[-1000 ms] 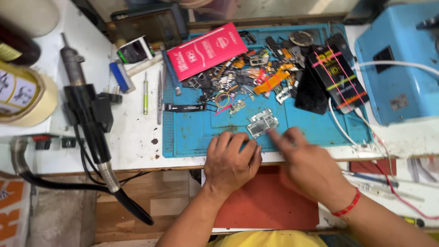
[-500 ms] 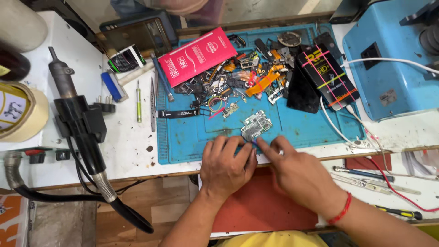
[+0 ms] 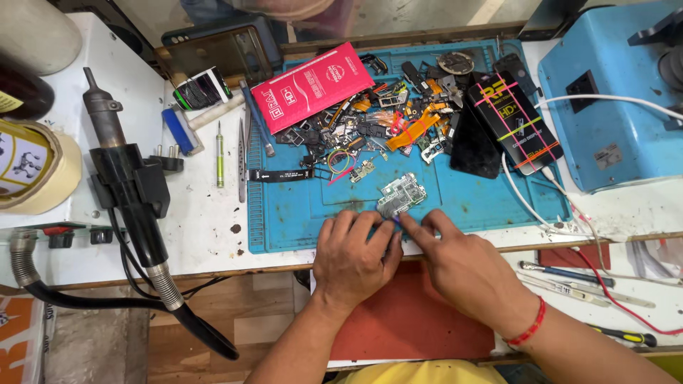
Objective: The person points at various components on a circuit board and then uses a hot air rework tool to heat a specific area of the board while holding it in place.
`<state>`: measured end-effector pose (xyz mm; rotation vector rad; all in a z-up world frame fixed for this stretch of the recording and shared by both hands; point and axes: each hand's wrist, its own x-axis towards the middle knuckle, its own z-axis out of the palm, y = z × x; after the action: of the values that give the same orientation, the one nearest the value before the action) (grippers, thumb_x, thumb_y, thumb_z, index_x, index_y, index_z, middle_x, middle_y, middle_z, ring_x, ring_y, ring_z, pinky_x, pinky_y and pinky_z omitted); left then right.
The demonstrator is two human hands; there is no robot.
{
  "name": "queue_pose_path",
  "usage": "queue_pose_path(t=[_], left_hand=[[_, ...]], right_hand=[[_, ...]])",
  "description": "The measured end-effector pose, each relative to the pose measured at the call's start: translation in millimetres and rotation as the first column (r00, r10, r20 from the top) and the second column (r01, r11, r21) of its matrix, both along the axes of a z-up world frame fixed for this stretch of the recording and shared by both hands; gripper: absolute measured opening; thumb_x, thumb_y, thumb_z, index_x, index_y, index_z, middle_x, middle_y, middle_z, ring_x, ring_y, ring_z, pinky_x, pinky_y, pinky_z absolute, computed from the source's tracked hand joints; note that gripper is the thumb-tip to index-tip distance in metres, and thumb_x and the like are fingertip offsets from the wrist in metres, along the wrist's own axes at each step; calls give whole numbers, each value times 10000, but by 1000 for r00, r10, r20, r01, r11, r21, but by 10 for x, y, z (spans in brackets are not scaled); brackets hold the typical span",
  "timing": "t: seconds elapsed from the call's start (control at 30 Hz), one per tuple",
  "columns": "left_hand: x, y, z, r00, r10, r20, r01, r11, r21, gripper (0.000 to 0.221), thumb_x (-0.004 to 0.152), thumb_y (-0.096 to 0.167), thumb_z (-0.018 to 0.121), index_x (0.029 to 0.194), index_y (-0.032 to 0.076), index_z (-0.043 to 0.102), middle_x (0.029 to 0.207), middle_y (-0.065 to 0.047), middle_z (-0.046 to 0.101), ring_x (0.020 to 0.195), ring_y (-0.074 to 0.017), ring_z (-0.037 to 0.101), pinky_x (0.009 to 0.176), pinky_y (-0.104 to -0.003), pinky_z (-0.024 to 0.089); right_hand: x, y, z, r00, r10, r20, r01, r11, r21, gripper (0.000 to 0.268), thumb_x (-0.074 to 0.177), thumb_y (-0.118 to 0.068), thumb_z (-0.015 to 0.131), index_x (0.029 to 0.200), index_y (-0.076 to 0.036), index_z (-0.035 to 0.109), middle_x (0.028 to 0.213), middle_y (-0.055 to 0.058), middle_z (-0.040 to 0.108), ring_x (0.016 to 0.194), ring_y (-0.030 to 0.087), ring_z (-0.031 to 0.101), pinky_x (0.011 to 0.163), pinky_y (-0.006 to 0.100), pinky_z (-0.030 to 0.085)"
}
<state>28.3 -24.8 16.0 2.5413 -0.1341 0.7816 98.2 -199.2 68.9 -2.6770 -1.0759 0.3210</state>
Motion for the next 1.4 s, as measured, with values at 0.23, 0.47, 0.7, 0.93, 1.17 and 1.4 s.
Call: queue_pose_path(t=[0.23, 0.47, 0.7, 0.93, 1.17, 1.4], left_hand=[[-12, -15, -9, 1000, -5, 10, 5, 1000, 2, 164, 842, 221, 772, 960, 119, 723, 956, -14, 640, 884, -235, 591, 735, -401, 454], [-1, -18, 9, 1000, 3, 9, -3, 1000, 8, 140, 846, 217, 773, 931, 121, 717, 958, -17, 639, 881, -236, 590, 738, -398, 458], [9, -16, 17, 1000, 4, 7, -4, 1000, 3, 129, 846, 219, 771, 911, 126, 709, 950, -13, 635, 884, -238, 590, 744, -398, 460], [-14, -26, 4, 1000, 2, -16, -2, 1000, -12, 133, 849, 225, 772, 908, 123, 711, 951, -14, 636, 883, -237, 588, 737, -403, 454], [14, -53, -65, 1000, 23, 0, -23, 1000, -21, 163, 803, 249, 773, 914, 145, 714, 949, -21, 634, 919, -257, 605, 760, -426, 466], [-7, -44, -106, 999, 26, -21, -27, 999, -36, 146, 798, 236, 773, 886, 139, 709, 936, -27, 633, 907, -265, 598, 751, -450, 467]], right_hand=[[-15, -59, -73, 999, 23, -29, -21, 997, 68, 760, 710, -74, 643, 1459, -130, 524, 1091, 173, 606, 615, 410, 665, 566, 512, 545], [58, -33, -17, 994, -74, -74, 74, 997, -5, 777, 764, -35, 600, 1516, -209, 506, 1091, 161, 591, 597, 419, 649, 571, 519, 551], [45, -6, -29, 999, -2, -52, 0, 999, -36, 802, 734, -30, 641, 1508, -183, 495, 1079, 159, 595, 632, 416, 650, 579, 517, 543], [108, -25, 37, 1000, 11, 10, -11, 1000, 0, 909, 627, -63, 709, 1506, -116, 483, 1072, 199, 589, 633, 421, 641, 549, 502, 547], [120, -59, -133, 998, 49, 31, -52, 994, 101, 908, 640, -17, 665, 1523, -118, 479, 1094, 245, 587, 711, 421, 656, 615, 492, 556], [166, -77, -97, 996, -41, 76, 42, 999, -7, 705, 812, -17, 601, 1495, -168, 514, 1067, 179, 618, 678, 412, 650, 580, 501, 533]])
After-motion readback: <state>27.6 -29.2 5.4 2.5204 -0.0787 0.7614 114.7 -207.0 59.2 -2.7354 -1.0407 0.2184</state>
